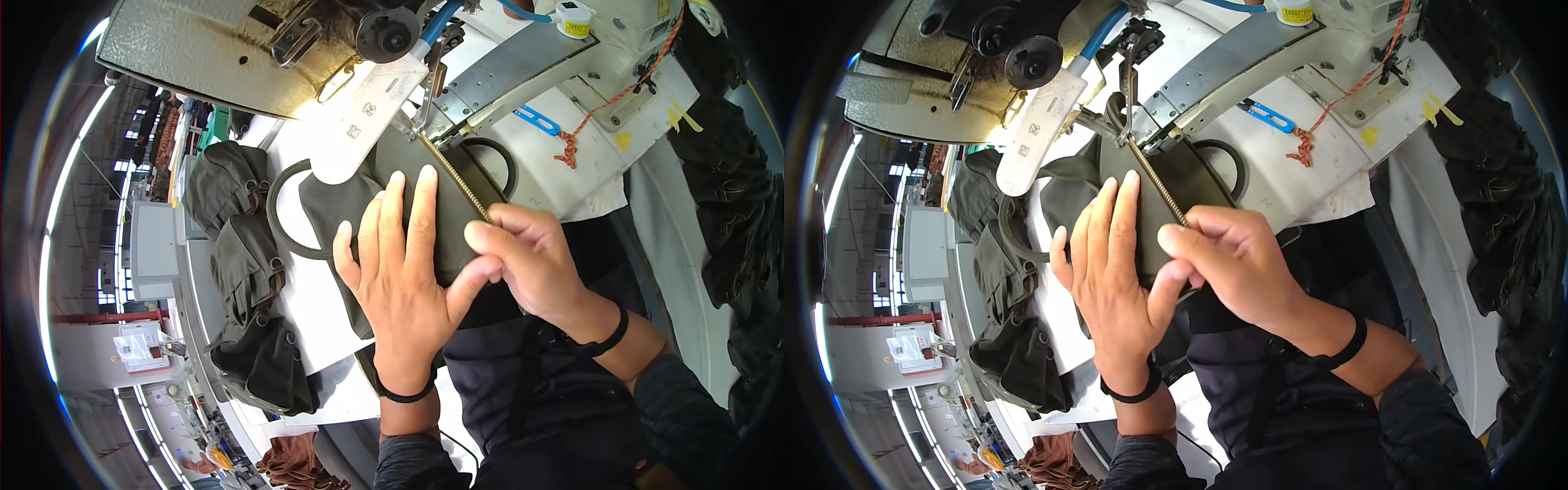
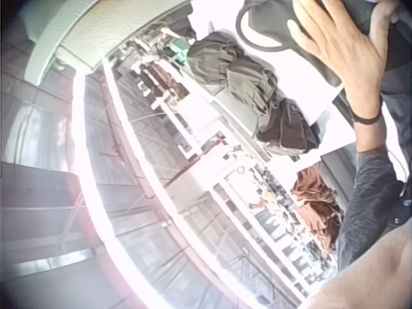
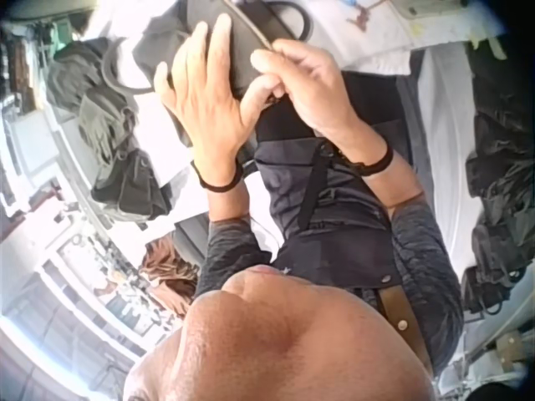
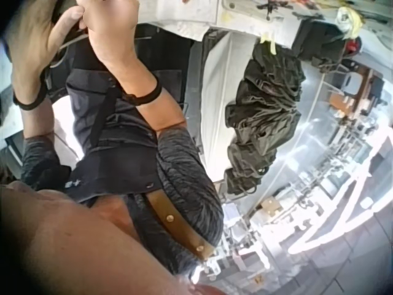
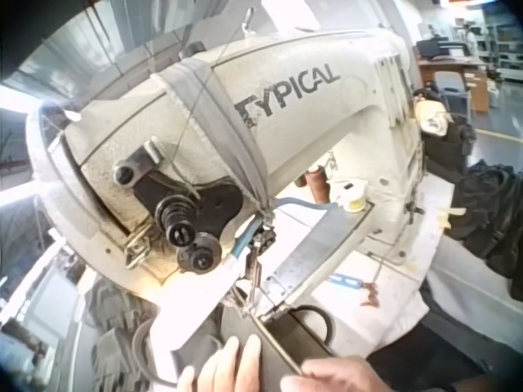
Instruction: The person operates an industrial sewing machine to stitch zippers onto dark green canvas bags. They guide the fabric under the needle, align the zipper teeth, and sew along the edges. The person periodically inspects the stitching and adjusts the bag's position to ensure straight seams.
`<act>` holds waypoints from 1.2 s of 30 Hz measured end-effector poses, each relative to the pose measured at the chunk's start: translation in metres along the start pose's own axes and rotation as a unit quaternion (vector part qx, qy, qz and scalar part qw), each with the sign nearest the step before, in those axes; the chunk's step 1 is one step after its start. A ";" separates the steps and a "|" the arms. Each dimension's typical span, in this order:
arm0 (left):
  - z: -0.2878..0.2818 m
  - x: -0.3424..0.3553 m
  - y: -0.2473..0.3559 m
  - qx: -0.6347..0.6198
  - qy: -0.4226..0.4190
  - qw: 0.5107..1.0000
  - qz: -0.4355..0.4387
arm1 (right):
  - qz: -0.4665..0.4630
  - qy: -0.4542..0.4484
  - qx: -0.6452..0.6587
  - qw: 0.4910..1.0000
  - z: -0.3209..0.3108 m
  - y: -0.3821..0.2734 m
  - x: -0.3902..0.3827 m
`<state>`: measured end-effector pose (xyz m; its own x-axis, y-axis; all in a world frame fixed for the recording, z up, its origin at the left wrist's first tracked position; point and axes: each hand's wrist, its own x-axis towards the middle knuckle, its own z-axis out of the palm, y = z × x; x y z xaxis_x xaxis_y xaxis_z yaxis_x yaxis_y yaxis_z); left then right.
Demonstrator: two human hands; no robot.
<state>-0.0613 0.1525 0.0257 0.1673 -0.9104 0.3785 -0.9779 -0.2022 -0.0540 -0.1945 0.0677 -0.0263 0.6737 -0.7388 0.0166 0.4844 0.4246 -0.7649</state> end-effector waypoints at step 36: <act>0.037 0.037 -0.041 -0.155 0.141 0.977 0.034 | -0.047 -0.016 -0.049 0.998 0.002 0.008 0.066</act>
<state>-0.0108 0.1141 0.0080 0.1020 -0.7733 0.6258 -0.9838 0.0147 0.1785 -0.1451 0.0239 -0.0300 0.6467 -0.7546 0.1108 0.4908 0.3006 -0.8178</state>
